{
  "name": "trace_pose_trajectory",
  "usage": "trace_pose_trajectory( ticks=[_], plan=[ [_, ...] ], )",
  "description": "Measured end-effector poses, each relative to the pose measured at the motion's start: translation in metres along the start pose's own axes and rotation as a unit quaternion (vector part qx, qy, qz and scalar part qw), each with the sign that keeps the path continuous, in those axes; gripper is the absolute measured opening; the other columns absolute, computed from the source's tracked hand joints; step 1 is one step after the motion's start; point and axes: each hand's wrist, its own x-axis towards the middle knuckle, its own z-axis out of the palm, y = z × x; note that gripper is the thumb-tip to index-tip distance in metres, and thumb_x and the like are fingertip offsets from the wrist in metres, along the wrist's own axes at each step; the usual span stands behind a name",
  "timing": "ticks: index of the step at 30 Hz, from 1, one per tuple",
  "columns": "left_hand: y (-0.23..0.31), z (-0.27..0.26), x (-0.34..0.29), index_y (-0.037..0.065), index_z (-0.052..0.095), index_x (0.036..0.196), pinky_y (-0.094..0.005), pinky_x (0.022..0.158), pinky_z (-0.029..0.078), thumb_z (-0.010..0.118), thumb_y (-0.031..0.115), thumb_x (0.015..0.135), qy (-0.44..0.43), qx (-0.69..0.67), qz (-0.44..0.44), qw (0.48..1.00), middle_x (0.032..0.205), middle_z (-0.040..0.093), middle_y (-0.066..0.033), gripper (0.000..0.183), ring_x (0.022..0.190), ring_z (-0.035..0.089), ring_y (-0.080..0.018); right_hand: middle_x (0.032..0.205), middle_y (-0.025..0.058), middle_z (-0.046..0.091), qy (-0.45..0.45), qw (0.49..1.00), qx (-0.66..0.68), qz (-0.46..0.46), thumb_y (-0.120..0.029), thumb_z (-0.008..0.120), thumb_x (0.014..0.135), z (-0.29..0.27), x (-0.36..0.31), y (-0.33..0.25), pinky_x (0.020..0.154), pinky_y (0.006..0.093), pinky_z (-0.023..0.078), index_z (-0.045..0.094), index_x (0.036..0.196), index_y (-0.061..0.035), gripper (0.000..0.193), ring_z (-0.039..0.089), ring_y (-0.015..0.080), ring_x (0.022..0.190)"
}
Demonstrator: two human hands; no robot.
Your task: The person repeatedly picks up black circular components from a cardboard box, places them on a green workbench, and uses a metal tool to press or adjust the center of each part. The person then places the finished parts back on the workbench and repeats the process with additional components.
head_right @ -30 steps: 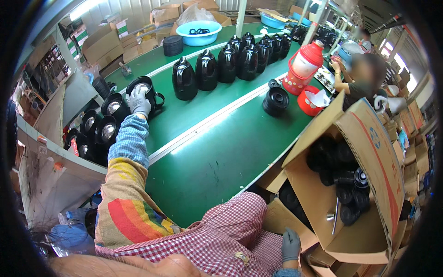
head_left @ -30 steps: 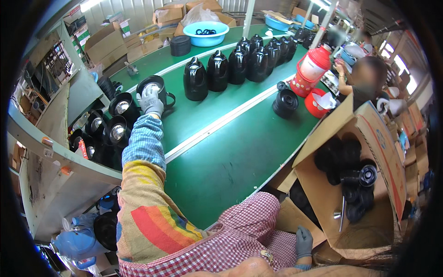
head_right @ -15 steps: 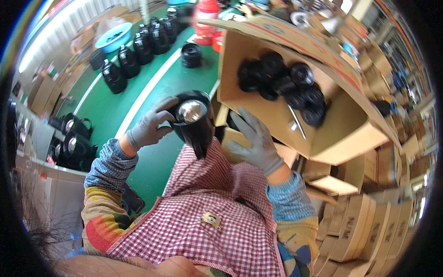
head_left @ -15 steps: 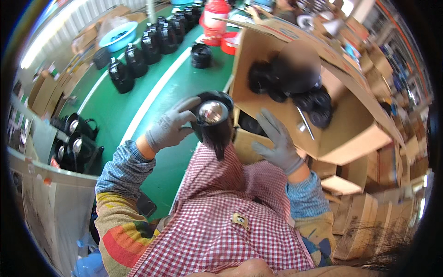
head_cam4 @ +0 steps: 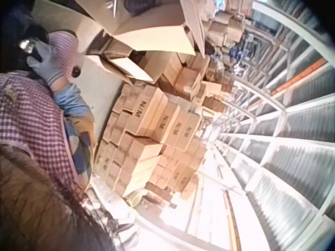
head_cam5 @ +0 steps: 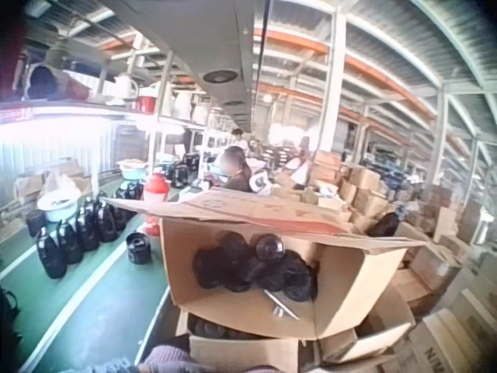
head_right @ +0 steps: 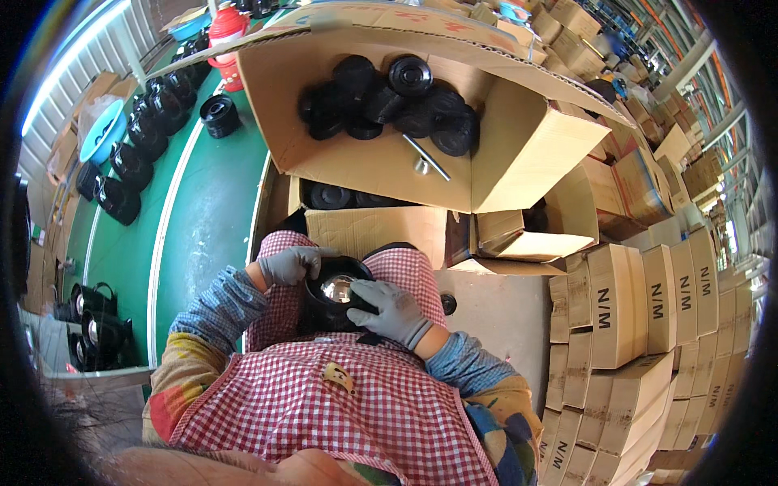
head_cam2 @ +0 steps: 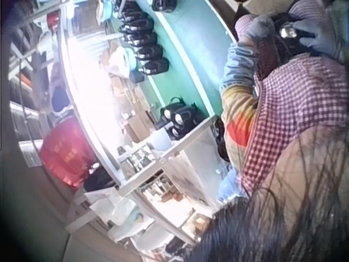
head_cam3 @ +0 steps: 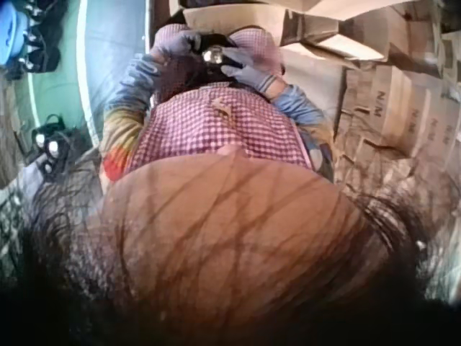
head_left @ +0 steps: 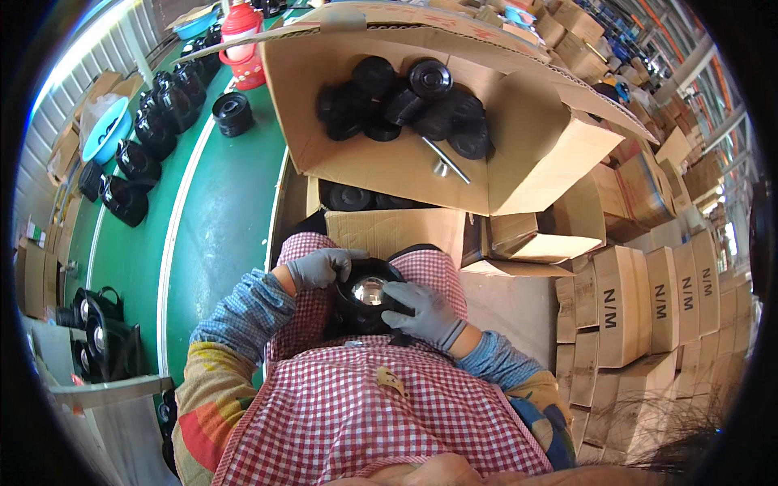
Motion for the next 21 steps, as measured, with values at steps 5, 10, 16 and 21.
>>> trace_pose_trajectory(
  ticks=[5,10,16,21],
  plan=[
    [0.007,-0.009,0.021,0.004,0.070,0.109,-0.0362,0.100,0.050,0.048,-0.016,0.070,-0.040,0.095,-0.072,0.992,0.137,0.061,-0.0180,0.049,0.120,0.062,-0.0289,0.126,0.0199,0.068,0.150,0.982,-0.036,0.108,-0.043,0.072,0.090,-0.076,0.077,0.060,0.100,0.0406,0.052,0.067,0.127,-0.0063,0.052,0.066,0.0335,0.116],
    [0.007,-0.037,0.023,0.002,0.067,0.116,-0.0358,0.110,0.042,0.055,-0.012,0.075,0.178,-0.051,-0.003,0.983,0.143,0.054,-0.0161,0.045,0.132,0.053,-0.0255,0.150,0.0197,0.048,0.301,0.892,-0.330,0.069,-0.042,0.070,0.084,-0.176,0.224,0.185,0.111,0.0559,0.035,0.046,0.149,-0.0090,0.077,0.045,0.0429,0.134],
    [-0.005,-0.005,0.027,0.002,0.067,0.120,-0.0373,0.103,0.049,0.060,-0.001,0.084,0.327,0.108,-0.040,0.938,0.128,0.064,-0.0158,0.037,0.119,0.062,-0.0286,0.151,0.0169,0.048,0.129,0.838,-0.407,0.339,-0.041,0.059,0.091,-0.246,0.321,0.222,0.111,0.0555,0.034,0.045,0.150,-0.0147,0.067,0.043,0.0402,0.137],
    [-0.013,-0.017,0.033,0.005,0.069,0.119,-0.0405,0.103,0.049,0.064,0.012,0.089,0.263,0.095,-0.054,0.958,0.134,0.062,-0.0174,0.031,0.121,0.061,-0.0332,0.152,0.0139,0.048,0.090,0.816,-0.427,0.379,-0.038,0.055,0.095,-0.247,0.318,0.259,0.110,0.0538,0.037,0.044,0.151,-0.0200,0.061,0.043,0.0382,0.136]
  ],
)
